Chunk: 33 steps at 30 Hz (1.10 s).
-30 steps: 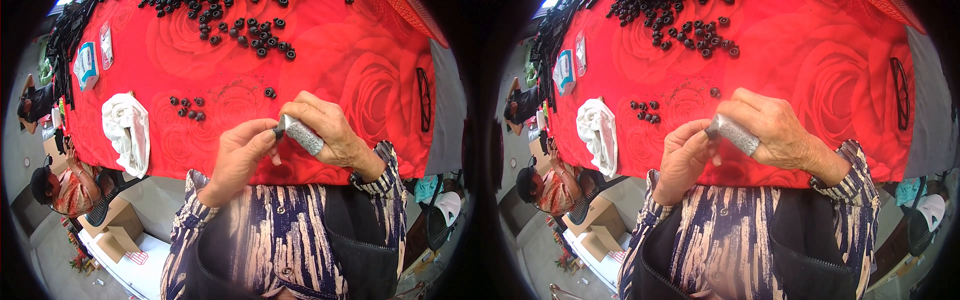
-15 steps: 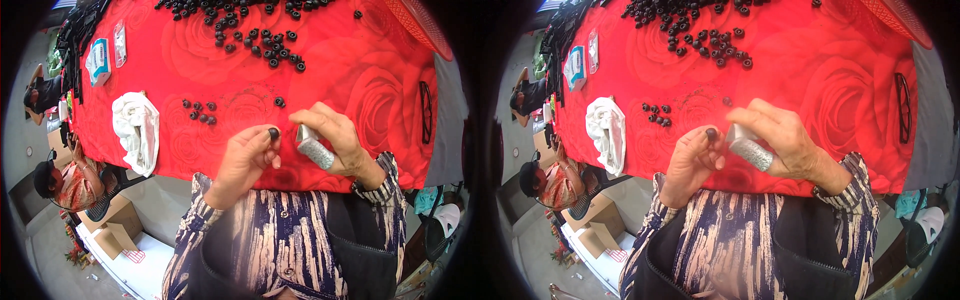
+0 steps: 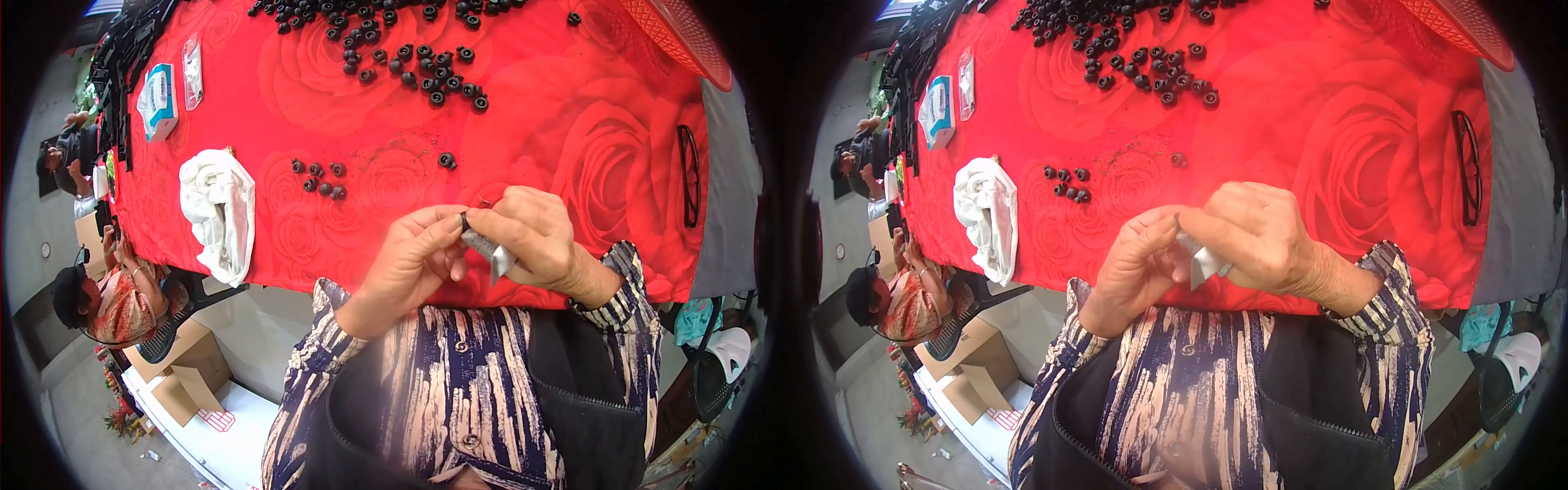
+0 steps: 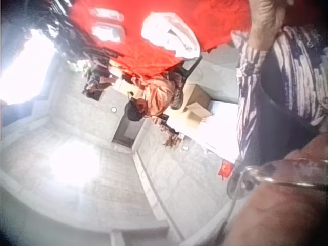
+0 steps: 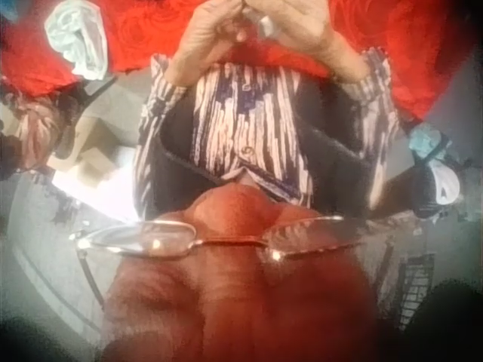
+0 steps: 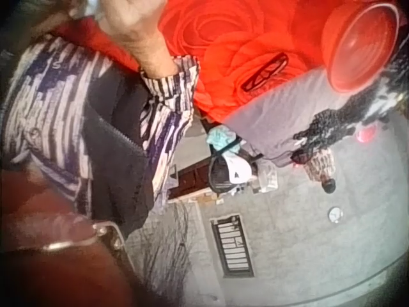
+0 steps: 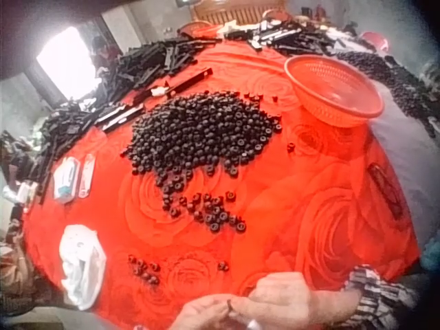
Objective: The person cleans small black plastic parts with a white cloth on a table.
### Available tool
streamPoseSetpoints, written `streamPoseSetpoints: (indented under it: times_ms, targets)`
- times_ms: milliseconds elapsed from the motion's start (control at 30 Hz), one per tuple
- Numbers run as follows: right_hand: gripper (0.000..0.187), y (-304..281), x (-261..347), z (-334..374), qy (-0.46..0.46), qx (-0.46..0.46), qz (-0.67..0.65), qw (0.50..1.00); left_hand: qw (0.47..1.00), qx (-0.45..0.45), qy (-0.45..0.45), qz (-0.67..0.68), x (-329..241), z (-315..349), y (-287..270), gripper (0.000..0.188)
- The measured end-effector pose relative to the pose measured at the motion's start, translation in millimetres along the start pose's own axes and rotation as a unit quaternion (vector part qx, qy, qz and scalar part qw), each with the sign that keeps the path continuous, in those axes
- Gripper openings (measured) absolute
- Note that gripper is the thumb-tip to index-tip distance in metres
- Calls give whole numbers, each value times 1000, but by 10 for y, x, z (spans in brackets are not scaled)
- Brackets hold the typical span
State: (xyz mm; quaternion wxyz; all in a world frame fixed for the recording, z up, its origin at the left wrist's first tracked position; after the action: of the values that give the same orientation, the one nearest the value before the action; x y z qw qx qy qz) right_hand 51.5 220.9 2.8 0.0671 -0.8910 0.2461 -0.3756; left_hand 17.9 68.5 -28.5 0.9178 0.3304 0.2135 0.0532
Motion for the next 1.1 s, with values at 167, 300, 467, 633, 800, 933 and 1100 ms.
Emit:
streamPoseSetpoints:
  times_ms: [167, 300, 467, 633, 800, 933, 1100]
  targets:
    - [35, -28, -121, -94, 178, 28, -47, 983, 996, -17, 82, -42, -135, 60, 19, 20]
    - [39, -29, -168, -74, 221, 112, -55, 967, 991, -27, 105, -73, -156, 83, 23, 21]
    - [33, 26, -189, -41, 197, 111, -52, 973, 993, -34, 92, -68, -149, 75, 14, 21]
    - [29, 38, -183, -35, 200, 115, -49, 972, 995, -25, 84, -56, -133, 63, 3, 21]
    - [27, 45, -192, -19, 204, 126, -43, 970, 994, -29, 73, -74, -149, 59, 13, 21]
    - [26, 34, -189, -40, 217, 143, -56, 964, 994, -41, 53, -82, -147, 70, 18, 21]
    - [26, 33, -197, -38, 214, 151, -63, 963, 997, -33, 25, -66, -129, 67, 14, 21]
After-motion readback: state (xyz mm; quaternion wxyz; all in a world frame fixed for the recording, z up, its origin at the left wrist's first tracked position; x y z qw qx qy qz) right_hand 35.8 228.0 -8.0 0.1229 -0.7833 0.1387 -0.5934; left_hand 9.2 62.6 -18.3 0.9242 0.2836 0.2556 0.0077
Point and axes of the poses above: each hand's wrist, its own z-axis away from the middle knuckle, its own y-axis out of the palm, x = y × z, the point moved 4 cm from there along -z, towards the middle knuckle, and after that the axes turned 12 degrees about -x, right-handed, at the moved point
